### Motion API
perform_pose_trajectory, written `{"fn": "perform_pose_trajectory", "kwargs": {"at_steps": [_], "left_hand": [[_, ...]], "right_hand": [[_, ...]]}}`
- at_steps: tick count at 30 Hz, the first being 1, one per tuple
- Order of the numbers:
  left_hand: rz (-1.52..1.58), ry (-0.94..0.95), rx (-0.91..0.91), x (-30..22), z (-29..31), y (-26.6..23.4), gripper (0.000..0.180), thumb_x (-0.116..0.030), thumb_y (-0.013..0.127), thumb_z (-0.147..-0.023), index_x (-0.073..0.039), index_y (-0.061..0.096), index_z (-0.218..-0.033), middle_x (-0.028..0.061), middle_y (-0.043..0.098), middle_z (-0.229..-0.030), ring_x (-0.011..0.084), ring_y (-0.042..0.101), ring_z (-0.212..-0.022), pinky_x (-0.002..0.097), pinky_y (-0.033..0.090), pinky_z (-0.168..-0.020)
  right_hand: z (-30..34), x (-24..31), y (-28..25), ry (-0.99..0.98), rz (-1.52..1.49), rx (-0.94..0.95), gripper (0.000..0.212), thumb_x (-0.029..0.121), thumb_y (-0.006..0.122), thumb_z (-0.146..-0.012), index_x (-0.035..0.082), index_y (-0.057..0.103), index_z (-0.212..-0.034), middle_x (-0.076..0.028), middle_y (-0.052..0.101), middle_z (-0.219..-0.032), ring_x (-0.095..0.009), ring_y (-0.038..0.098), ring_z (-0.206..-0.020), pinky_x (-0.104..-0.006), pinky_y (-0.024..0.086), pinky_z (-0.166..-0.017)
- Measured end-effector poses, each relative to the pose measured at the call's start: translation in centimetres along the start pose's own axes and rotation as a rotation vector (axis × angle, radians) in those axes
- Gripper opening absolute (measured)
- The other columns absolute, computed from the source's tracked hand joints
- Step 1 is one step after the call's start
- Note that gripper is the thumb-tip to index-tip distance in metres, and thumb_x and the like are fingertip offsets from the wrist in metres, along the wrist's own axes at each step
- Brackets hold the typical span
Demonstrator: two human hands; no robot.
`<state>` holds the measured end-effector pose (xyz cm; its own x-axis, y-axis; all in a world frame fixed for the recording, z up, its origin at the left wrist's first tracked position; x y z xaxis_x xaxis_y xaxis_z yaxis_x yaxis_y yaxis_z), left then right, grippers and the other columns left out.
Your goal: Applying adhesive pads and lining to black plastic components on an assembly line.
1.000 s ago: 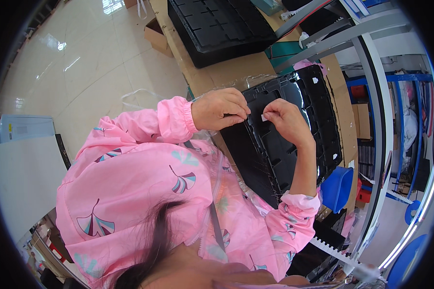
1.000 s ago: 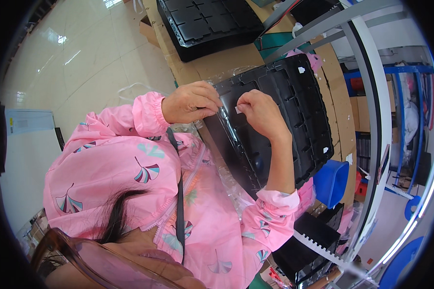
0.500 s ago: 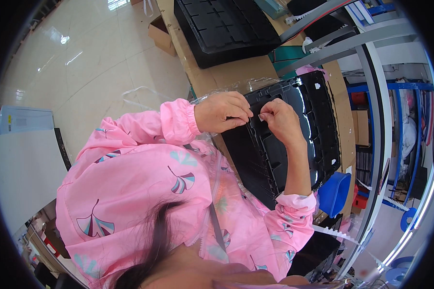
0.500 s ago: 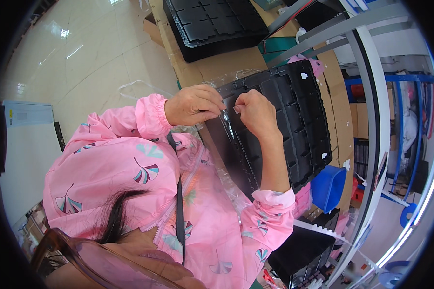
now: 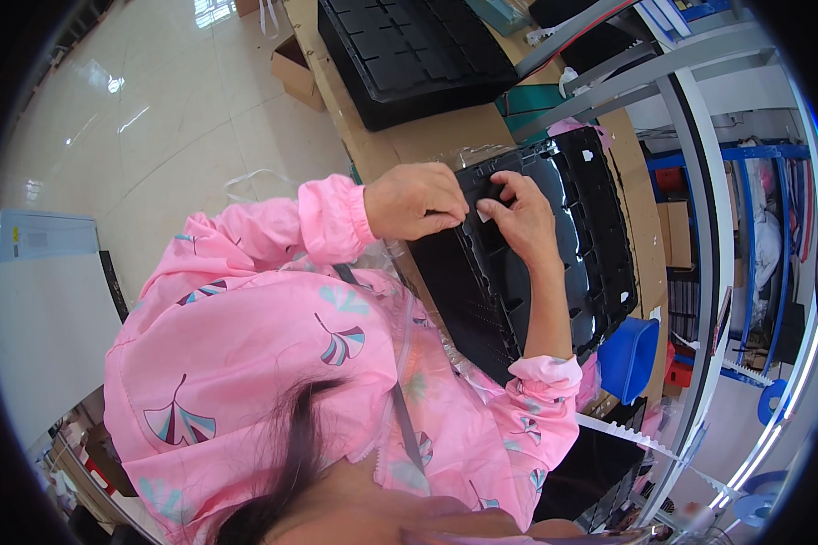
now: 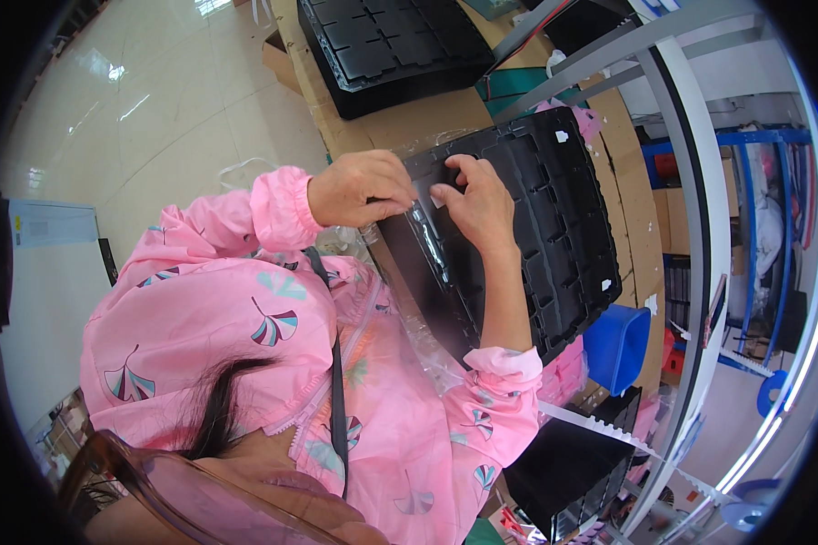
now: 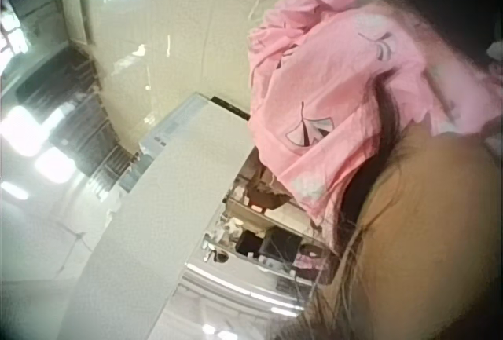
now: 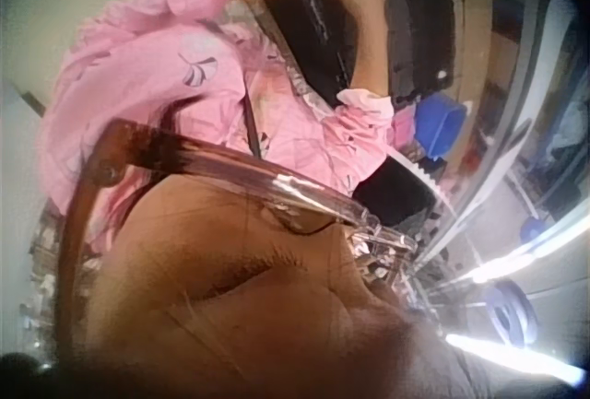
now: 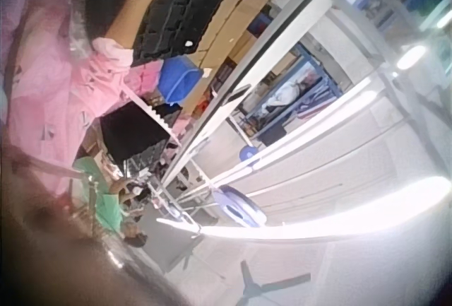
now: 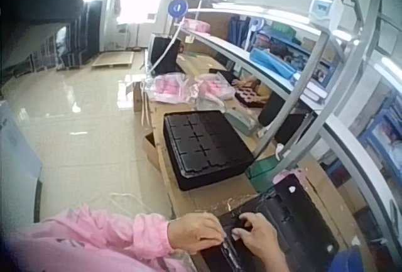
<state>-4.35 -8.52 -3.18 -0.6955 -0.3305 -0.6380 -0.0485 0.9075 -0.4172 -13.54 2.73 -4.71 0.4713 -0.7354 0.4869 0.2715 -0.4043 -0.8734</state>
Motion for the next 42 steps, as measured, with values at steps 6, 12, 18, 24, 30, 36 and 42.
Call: {"fn": "perform_pose_trajectory", "kwargs": {"at_steps": [6, 12, 18, 24, 30, 36, 42], "left_hand": [[-0.177, 0.069, 0.171, 1.1, -3.4, 2.8, 0.012, -0.009, 0.061, -0.072, -0.006, 0.062, -0.084, 0.0055, 0.059, -0.084, 0.0259, 0.056, -0.08, 0.0337, 0.046, -0.069], [-0.414, -0.085, 0.518, 3.8, -5.2, 6.4, 0.007, -0.01, 0.058, -0.07, -0.009, 0.064, -0.075, 0.0061, 0.056, -0.085, 0.0253, 0.057, -0.085, 0.0354, 0.048, -0.068], [-0.5, -0.017, 0.643, 3.1, -6.2, 7.4, 0.01, -0.009, 0.06, -0.067, -0.008, 0.063, -0.076, 0.0072, 0.056, -0.083, 0.0266, 0.058, -0.082, 0.0358, 0.048, -0.067], [-0.545, 0.003, 0.704, 2.5, -6.5, 8.0, 0.01, -0.008, 0.06, -0.067, -0.006, 0.063, -0.076, 0.0087, 0.057, -0.086, 0.0272, 0.059, -0.082, 0.0363, 0.049, -0.068], [-0.55, 0.068, 0.662, 2.8, -5.6, 8.1, 0.007, -0.009, 0.059, -0.068, -0.004, 0.059, -0.073, 0.0097, 0.054, -0.081, 0.0273, 0.057, -0.08, 0.0358, 0.048, -0.067], [-0.497, 0.186, 0.556, 1.5, -4.8, 7.1, 0.011, -0.012, 0.054, -0.073, -0.003, 0.053, -0.068, 0.0101, 0.049, -0.075, 0.0271, 0.054, -0.073, 0.0353, 0.046, -0.063], [-0.427, 0.185, 0.591, 1.6, -5.0, 7.1, 0.01, -0.012, 0.054, -0.073, -0.004, 0.053, -0.067, 0.01, 0.049, -0.072, 0.0279, 0.054, -0.069, 0.036, 0.046, -0.061]], "right_hand": [[3.9, -0.9, -3.2, -0.111, -0.254, -0.305, 0.014, 0.004, 0.055, -0.08, 0.0, 0.058, -0.093, -0.011, 0.057, -0.082, -0.016, 0.058, -0.063, -0.0254, 0.046, -0.057], [11.9, -4.2, -5.9, 0.001, -0.218, -0.426, 0.013, 0.002, 0.054, -0.083, -0.001, 0.059, -0.095, -0.006, 0.058, -0.085, -0.01, 0.057, -0.067, -0.0206, 0.045, -0.062], [17.6, -8.3, -6.1, 0.114, -0.292, -0.526, 0.013, 0.003, 0.055, -0.083, -0.002, 0.06, -0.094, -0.005, 0.057, -0.086, -0.01, 0.056, -0.069, -0.0198, 0.045, -0.063], [19.5, -9.9, -6.2, 0.165, -0.294, -0.605, 0.011, 0.005, 0.057, -0.083, -0.002, 0.061, -0.09, -0.007, 0.058, -0.08, -0.011, 0.056, -0.065, -0.0203, 0.045, -0.059], [19.9, -10.1, -5.9, 0.154, -0.311, -0.583, 0.012, 0.005, 0.057, -0.083, -0.003, 0.06, -0.092, -0.006, 0.058, -0.084, -0.01, 0.056, -0.067, -0.0194, 0.045, -0.062], [20.2, -9.7, -5.6, 0.139, -0.3, -0.565, 0.012, 0.004, 0.057, -0.083, -0.002, 0.06, -0.092, -0.006, 0.058, -0.084, -0.01, 0.056, -0.067, -0.0193, 0.045, -0.062], [20.1, -9.7, -5.4, 0.13, -0.306, -0.55, 0.011, 0.002, 0.057, -0.083, -0.002, 0.06, -0.092, -0.006, 0.058, -0.084, -0.01, 0.056, -0.067, -0.0197, 0.045, -0.061]]}}
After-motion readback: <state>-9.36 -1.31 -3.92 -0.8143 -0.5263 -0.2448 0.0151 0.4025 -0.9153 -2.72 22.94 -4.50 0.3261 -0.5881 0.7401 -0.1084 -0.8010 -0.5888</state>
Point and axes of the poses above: each hand's wrist, its own z-axis away from the middle knuckle, its own y-axis out of the palm, x = y × z, the point moved 9 cm from there along -z, towards the middle knuckle
